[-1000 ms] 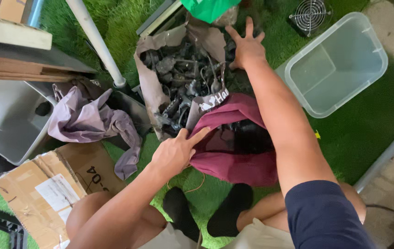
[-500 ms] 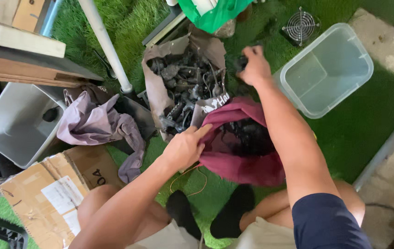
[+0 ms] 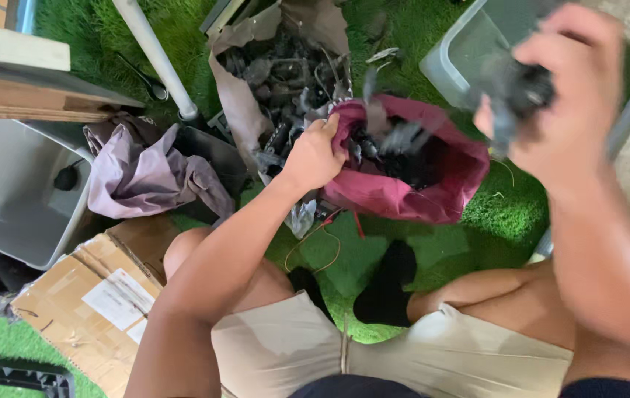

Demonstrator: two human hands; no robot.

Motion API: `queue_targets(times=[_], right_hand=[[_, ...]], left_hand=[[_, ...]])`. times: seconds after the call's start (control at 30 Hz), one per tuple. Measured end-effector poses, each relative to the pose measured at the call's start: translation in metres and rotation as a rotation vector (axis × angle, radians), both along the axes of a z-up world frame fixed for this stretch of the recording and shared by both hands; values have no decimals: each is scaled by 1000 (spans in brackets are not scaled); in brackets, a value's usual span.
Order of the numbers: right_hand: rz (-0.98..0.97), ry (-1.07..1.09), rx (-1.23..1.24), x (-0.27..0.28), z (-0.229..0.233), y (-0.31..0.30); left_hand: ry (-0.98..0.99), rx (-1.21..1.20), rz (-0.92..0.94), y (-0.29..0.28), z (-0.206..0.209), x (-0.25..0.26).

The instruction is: The person sorts through various black mechanical parts and components, transferring them between a plastic bin, a maroon bag, and a large brown paper bag.

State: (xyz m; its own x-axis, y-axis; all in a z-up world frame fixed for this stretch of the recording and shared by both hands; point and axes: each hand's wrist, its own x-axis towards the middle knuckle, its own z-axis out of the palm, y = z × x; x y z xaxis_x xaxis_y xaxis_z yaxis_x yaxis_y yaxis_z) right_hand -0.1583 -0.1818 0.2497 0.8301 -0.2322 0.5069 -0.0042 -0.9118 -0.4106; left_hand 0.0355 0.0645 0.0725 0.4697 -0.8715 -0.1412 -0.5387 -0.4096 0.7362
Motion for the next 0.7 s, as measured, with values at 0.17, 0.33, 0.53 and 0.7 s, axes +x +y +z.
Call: queue_targets(times=[0.17,0.33,0.53,0.7], right_hand=[[-185,9,-10,-33,-3,36],[-294,44,83,-34,-82,47],[-206,72,8,-36,-136,80],[244,796,337,-32,-158,103]], left_hand=[[-16,86,-96,-8,12,1],[-7,72,-230,3,26,5],[43,115,-277,6,29,0],[22,-44,-196,4,30,10]])
